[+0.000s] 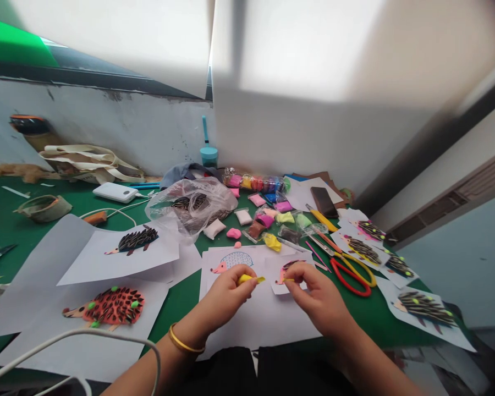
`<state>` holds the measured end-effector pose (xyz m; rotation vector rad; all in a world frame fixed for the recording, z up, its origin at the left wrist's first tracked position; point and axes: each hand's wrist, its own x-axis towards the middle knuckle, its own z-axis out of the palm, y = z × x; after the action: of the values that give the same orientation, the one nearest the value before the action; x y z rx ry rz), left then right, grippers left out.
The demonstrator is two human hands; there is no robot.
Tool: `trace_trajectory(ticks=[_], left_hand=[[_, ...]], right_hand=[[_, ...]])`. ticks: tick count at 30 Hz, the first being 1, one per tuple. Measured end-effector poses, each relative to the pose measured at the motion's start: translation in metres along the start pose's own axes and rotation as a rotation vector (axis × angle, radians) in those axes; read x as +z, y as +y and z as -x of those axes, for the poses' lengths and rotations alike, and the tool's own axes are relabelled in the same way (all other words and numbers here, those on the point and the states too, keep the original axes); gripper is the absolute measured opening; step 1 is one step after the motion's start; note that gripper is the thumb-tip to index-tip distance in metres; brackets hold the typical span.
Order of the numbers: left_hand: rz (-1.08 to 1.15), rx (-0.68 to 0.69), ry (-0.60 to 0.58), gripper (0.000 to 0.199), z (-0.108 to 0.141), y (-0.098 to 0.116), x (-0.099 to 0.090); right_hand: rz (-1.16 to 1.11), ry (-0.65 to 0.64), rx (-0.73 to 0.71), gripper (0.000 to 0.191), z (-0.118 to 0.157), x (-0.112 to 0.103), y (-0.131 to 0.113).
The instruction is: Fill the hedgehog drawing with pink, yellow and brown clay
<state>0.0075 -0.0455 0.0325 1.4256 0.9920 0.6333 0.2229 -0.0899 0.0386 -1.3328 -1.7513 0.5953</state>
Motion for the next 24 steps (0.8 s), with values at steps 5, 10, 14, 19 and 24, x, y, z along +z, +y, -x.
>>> trace_trajectory(ticks=[5, 10, 14, 19, 24], left_hand=[[0.278, 0.001, -0.093, 0.037, 0.0, -0.003, 0.005], [0.243, -0.021, -0.122, 0.03, 0.003, 0.001, 0.01], [0.195, -0.051, -0.151, 0.037, 0.004, 0.0, 0.011], [0.213, -0.048, -0.093, 0.038, 0.0, -0.007, 0.015], [0.304, -0.06, -0.02, 0.037, -0.002, -0.007, 0.009]], right_hand=[[-0.018, -0.036, -0.014, 0.012, 0.003, 0.005, 0.002], [0.044, -0.064, -0.168, 0.014, 0.003, 0.016, -0.003], [0.078, -0.024, -0.231, 0.023, 0.003, 0.023, -0.004], [0.106, -0.101, -0.233, 0.036, 0.01, 0.03, -0.01], [0.085, -0.089, -0.158, 0.051, 0.004, 0.009, 0.013]])
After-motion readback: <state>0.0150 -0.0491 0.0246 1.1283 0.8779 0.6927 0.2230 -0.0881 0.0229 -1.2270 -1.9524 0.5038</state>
